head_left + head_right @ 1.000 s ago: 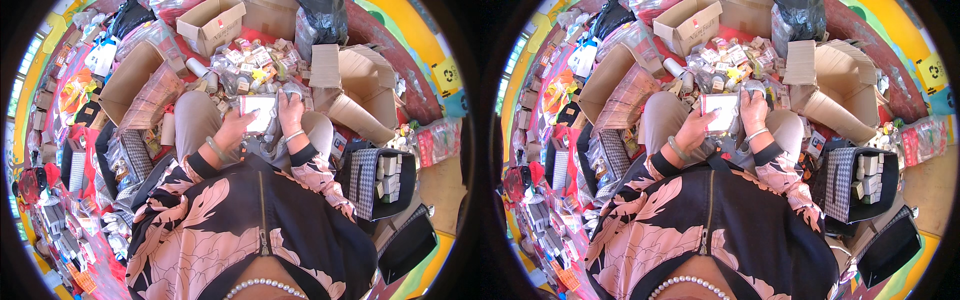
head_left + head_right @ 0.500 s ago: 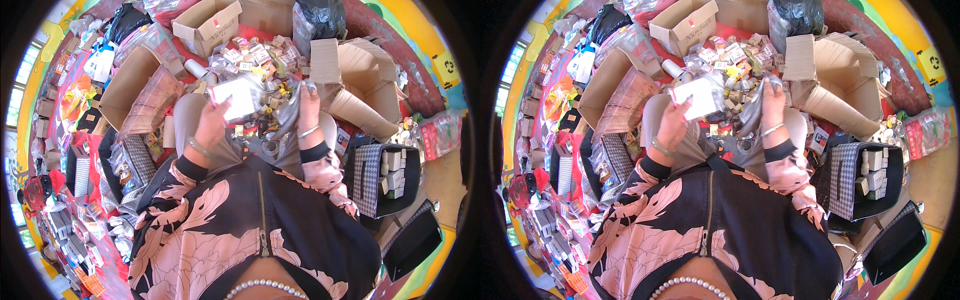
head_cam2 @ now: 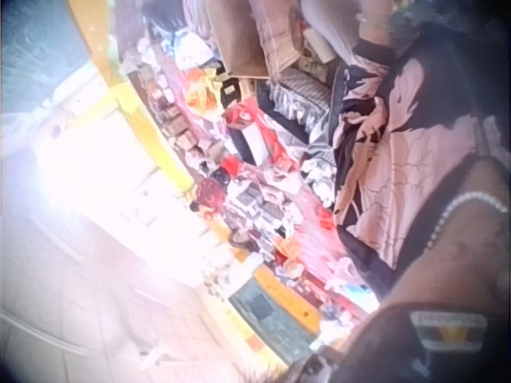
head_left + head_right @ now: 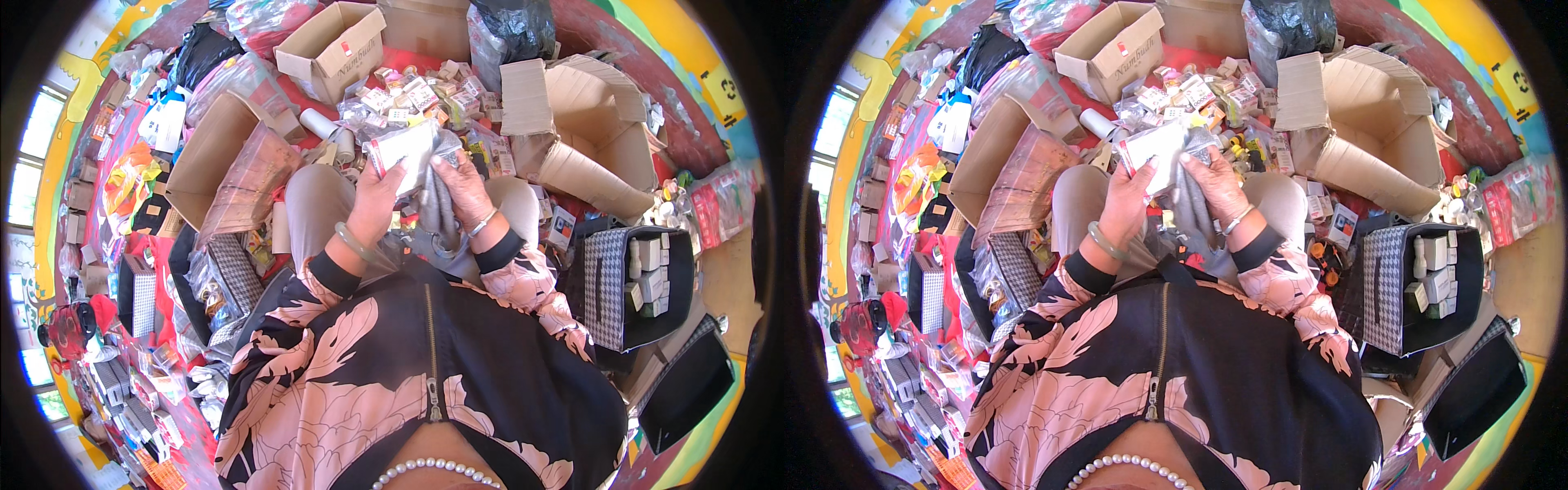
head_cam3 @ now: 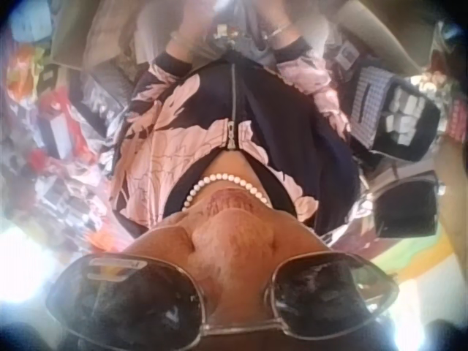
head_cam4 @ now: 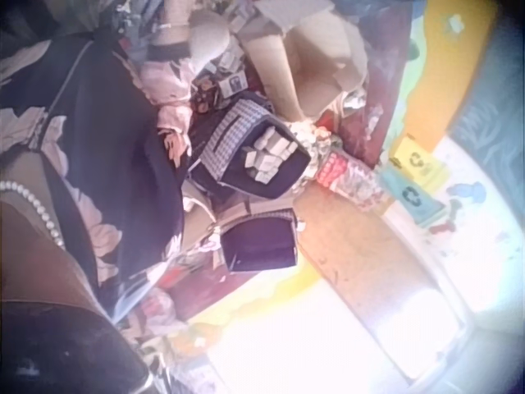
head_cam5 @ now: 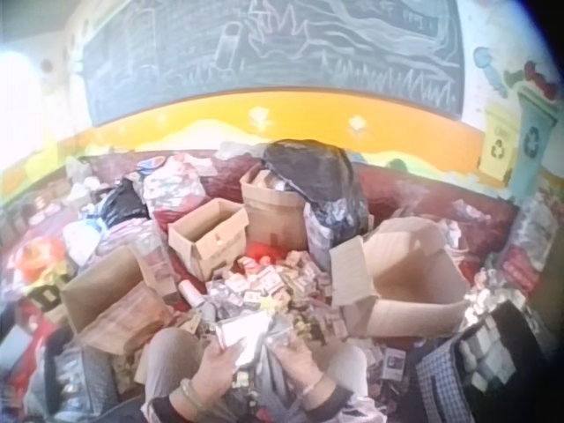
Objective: The person sits on the floor and wipes various small items, including boxes and plastic-wrapped goods, with a grey cloth. They pick up items from a pile, clean them, and place them into a nearby basket or back onto the floor.
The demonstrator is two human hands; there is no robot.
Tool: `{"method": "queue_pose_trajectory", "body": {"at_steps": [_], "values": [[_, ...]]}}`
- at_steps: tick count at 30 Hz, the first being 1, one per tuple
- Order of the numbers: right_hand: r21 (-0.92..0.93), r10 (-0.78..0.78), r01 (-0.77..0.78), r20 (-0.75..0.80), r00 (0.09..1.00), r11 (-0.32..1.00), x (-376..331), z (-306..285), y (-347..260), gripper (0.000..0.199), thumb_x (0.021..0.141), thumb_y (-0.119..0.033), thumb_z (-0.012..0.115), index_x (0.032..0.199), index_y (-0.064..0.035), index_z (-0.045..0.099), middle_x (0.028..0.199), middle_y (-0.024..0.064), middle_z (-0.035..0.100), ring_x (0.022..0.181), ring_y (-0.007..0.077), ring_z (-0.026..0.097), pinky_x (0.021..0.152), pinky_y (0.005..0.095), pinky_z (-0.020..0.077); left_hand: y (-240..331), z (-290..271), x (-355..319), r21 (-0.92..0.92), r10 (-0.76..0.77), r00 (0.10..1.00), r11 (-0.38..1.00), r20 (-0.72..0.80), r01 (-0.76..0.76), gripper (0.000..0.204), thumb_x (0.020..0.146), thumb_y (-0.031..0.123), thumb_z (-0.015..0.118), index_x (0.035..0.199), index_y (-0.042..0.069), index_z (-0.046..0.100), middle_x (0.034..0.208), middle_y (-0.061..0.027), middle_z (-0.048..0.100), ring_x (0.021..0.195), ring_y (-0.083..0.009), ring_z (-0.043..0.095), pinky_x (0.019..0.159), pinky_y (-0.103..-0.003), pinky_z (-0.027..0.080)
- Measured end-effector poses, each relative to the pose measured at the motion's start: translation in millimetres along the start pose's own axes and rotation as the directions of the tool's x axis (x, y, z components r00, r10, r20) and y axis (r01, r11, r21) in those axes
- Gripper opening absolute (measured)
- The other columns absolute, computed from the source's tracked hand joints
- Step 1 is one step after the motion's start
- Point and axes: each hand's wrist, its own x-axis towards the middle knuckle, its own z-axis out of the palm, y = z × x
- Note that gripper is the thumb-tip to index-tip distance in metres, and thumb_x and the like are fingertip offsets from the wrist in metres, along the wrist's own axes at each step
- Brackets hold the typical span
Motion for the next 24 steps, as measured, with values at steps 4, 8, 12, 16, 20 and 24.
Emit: {"method": "queue_pose_trajectory", "body": {"at_steps": [4, 8, 12, 16, 20, 24], "values": [[-0.523, -0.293, 0.221, -0.059, 0.954, 0.823, 8, -2, 9, 0.019, 0.078, -0.013, 0.068, 0.091, -0.0022, 0.058, 0.080, 0.0033, 0.062, 0.069, 0.0079, 0.055, 0.063, 0.0242, 0.0463, -7, -1, -3, -0.113, -0.122, 0.992, 0.987, -0.043, 0.117, 0.029, 0.088, 0.007, 0.047, 0.117, 0.001, 0.045, 0.105, -0.0072, 0.056, 0.091, -0.0164, 0.057, 0.075, -0.032, 0.050], [-0.826, -0.421, 0.137, -0.130, 0.898, 0.547, 7, -1, 8, 0.025, 0.077, -0.023, 0.069, 0.083, 0.0003, 0.062, 0.070, 0.0040, 0.062, 0.063, 0.0077, 0.053, 0.060, 0.0246, 0.0449, -3, -7, -8, -0.231, -0.289, 0.956, 0.928, 0.056, 0.294, 0.031, 0.090, 0.016, 0.048, 0.118, 0.003, 0.044, 0.107, -0.0089, 0.056, 0.093, -0.0209, 0.059, 0.072, -0.036, 0.051], [-0.728, -0.474, 0.231, -0.144, 0.869, 0.645, 6, -2, 11, 0.021, 0.079, -0.019, 0.067, 0.085, 0.0004, 0.062, 0.073, 0.0027, 0.062, 0.064, 0.0068, 0.052, 0.061, 0.0232, 0.0448, -1, -4, -11, -0.238, -0.293, 0.955, 0.926, 0.043, 0.295, 0.032, 0.090, 0.017, 0.048, 0.119, 0.004, 0.044, 0.107, -0.0086, 0.056, 0.093, -0.0215, 0.059, 0.071, -0.037, 0.052], [-0.508, -0.434, 0.307, -0.150, 0.889, 0.805, 9, -8, 16, 0.013, 0.080, -0.013, 0.065, 0.085, -0.0010, 0.062, 0.078, -0.0003, 0.062, 0.068, 0.0061, 0.052, 0.064, 0.0221, 0.0441, 1, -1, -13, -0.234, -0.266, 0.963, 0.934, 0.046, 0.269, 0.033, 0.090, 0.017, 0.048, 0.120, 0.004, 0.043, 0.109, -0.0086, 0.055, 0.093, -0.0221, 0.058, 0.071, -0.037, 0.052], [-0.328, -0.370, 0.296, -0.194, 0.908, 0.897, 10, -9, 17, 0.015, 0.080, -0.014, 0.066, 0.085, -0.0007, 0.062, 0.079, -0.0012, 0.061, 0.070, 0.0063, 0.051, 0.067, 0.0218, 0.0438, 2, 0, -15, -0.257, -0.246, 0.967, 0.932, 0.072, 0.256, 0.033, 0.091, 0.016, 0.047, 0.121, 0.004, 0.042, 0.110, -0.0091, 0.055, 0.095, -0.0227, 0.058, 0.071, -0.037, 0.052], [-0.300, -0.335, 0.254, -0.261, 0.905, 0.920, 14, -15, 14, 0.016, 0.080, -0.014, 0.066, 0.088, -0.0008, 0.062, 0.081, -0.0007, 0.061, 0.072, 0.0062, 0.051, 0.068, 0.0213, 0.0433, 1, 0, -14, -0.254, -0.223, 0.972, 0.938, 0.075, 0.235, 0.035, 0.091, 0.016, 0.046, 0.122, 0.004, 0.040, 0.112, -0.0097, 0.054, 0.097, -0.0232, 0.057, 0.072, -0.036, 0.052]]}}
